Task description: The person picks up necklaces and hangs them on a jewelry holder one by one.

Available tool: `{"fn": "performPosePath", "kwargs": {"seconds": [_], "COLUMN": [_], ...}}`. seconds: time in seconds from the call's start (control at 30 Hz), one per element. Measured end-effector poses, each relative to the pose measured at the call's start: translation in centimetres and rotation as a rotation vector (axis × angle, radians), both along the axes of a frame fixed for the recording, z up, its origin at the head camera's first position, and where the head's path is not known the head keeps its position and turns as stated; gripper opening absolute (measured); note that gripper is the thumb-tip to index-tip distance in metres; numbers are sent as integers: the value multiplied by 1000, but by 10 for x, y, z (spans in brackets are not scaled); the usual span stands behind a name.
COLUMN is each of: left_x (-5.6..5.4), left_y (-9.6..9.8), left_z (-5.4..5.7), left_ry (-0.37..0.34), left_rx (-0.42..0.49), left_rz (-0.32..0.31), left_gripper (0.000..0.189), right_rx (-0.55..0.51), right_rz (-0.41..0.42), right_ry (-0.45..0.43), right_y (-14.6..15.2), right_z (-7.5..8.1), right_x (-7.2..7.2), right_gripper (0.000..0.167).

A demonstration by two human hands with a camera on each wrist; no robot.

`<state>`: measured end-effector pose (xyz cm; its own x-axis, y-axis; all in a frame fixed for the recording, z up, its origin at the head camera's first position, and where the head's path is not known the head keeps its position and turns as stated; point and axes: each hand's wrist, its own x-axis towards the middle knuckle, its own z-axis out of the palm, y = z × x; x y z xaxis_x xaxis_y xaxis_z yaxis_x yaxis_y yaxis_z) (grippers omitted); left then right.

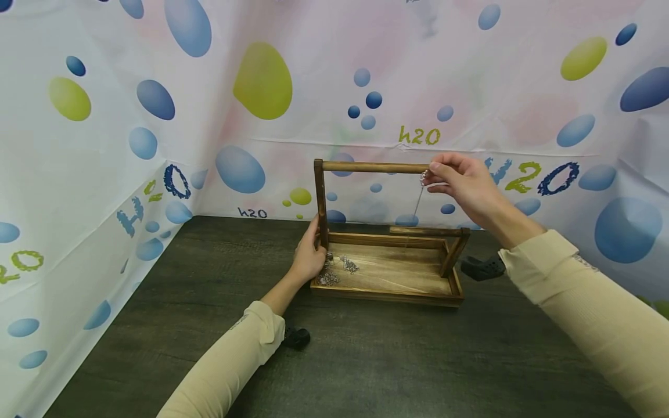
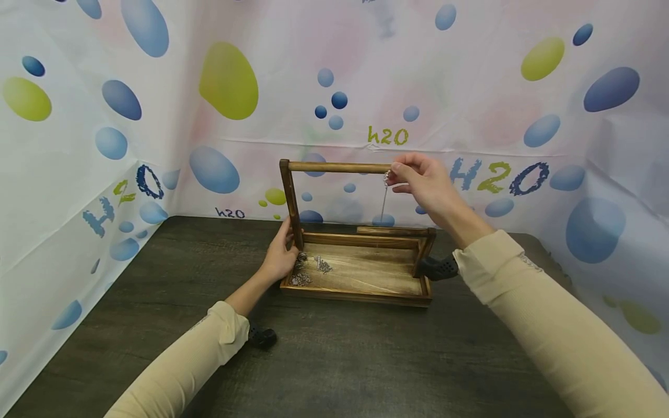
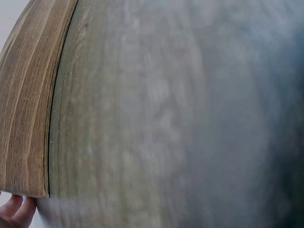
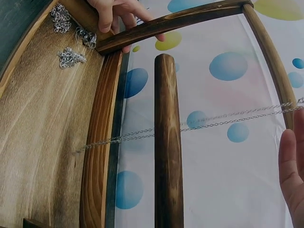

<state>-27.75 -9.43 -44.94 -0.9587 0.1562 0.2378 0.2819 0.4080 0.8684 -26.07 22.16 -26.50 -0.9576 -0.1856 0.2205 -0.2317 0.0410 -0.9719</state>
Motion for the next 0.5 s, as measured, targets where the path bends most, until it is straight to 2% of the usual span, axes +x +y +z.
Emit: {"fn": "performPosePath", "kwargs": {"seconds": [0.5], "left_x": [2], "left_y": [0], "left_z": [2], "left_ry": [-12], "left_rx": [-15], "left_rz": [8], "left_gripper": [89], "right_rx": [-48], "right_rz": [0], "right_ry": [5], "right_y": [19], "right_z": [-5], "right_x": [2], "right_gripper": [18]}}
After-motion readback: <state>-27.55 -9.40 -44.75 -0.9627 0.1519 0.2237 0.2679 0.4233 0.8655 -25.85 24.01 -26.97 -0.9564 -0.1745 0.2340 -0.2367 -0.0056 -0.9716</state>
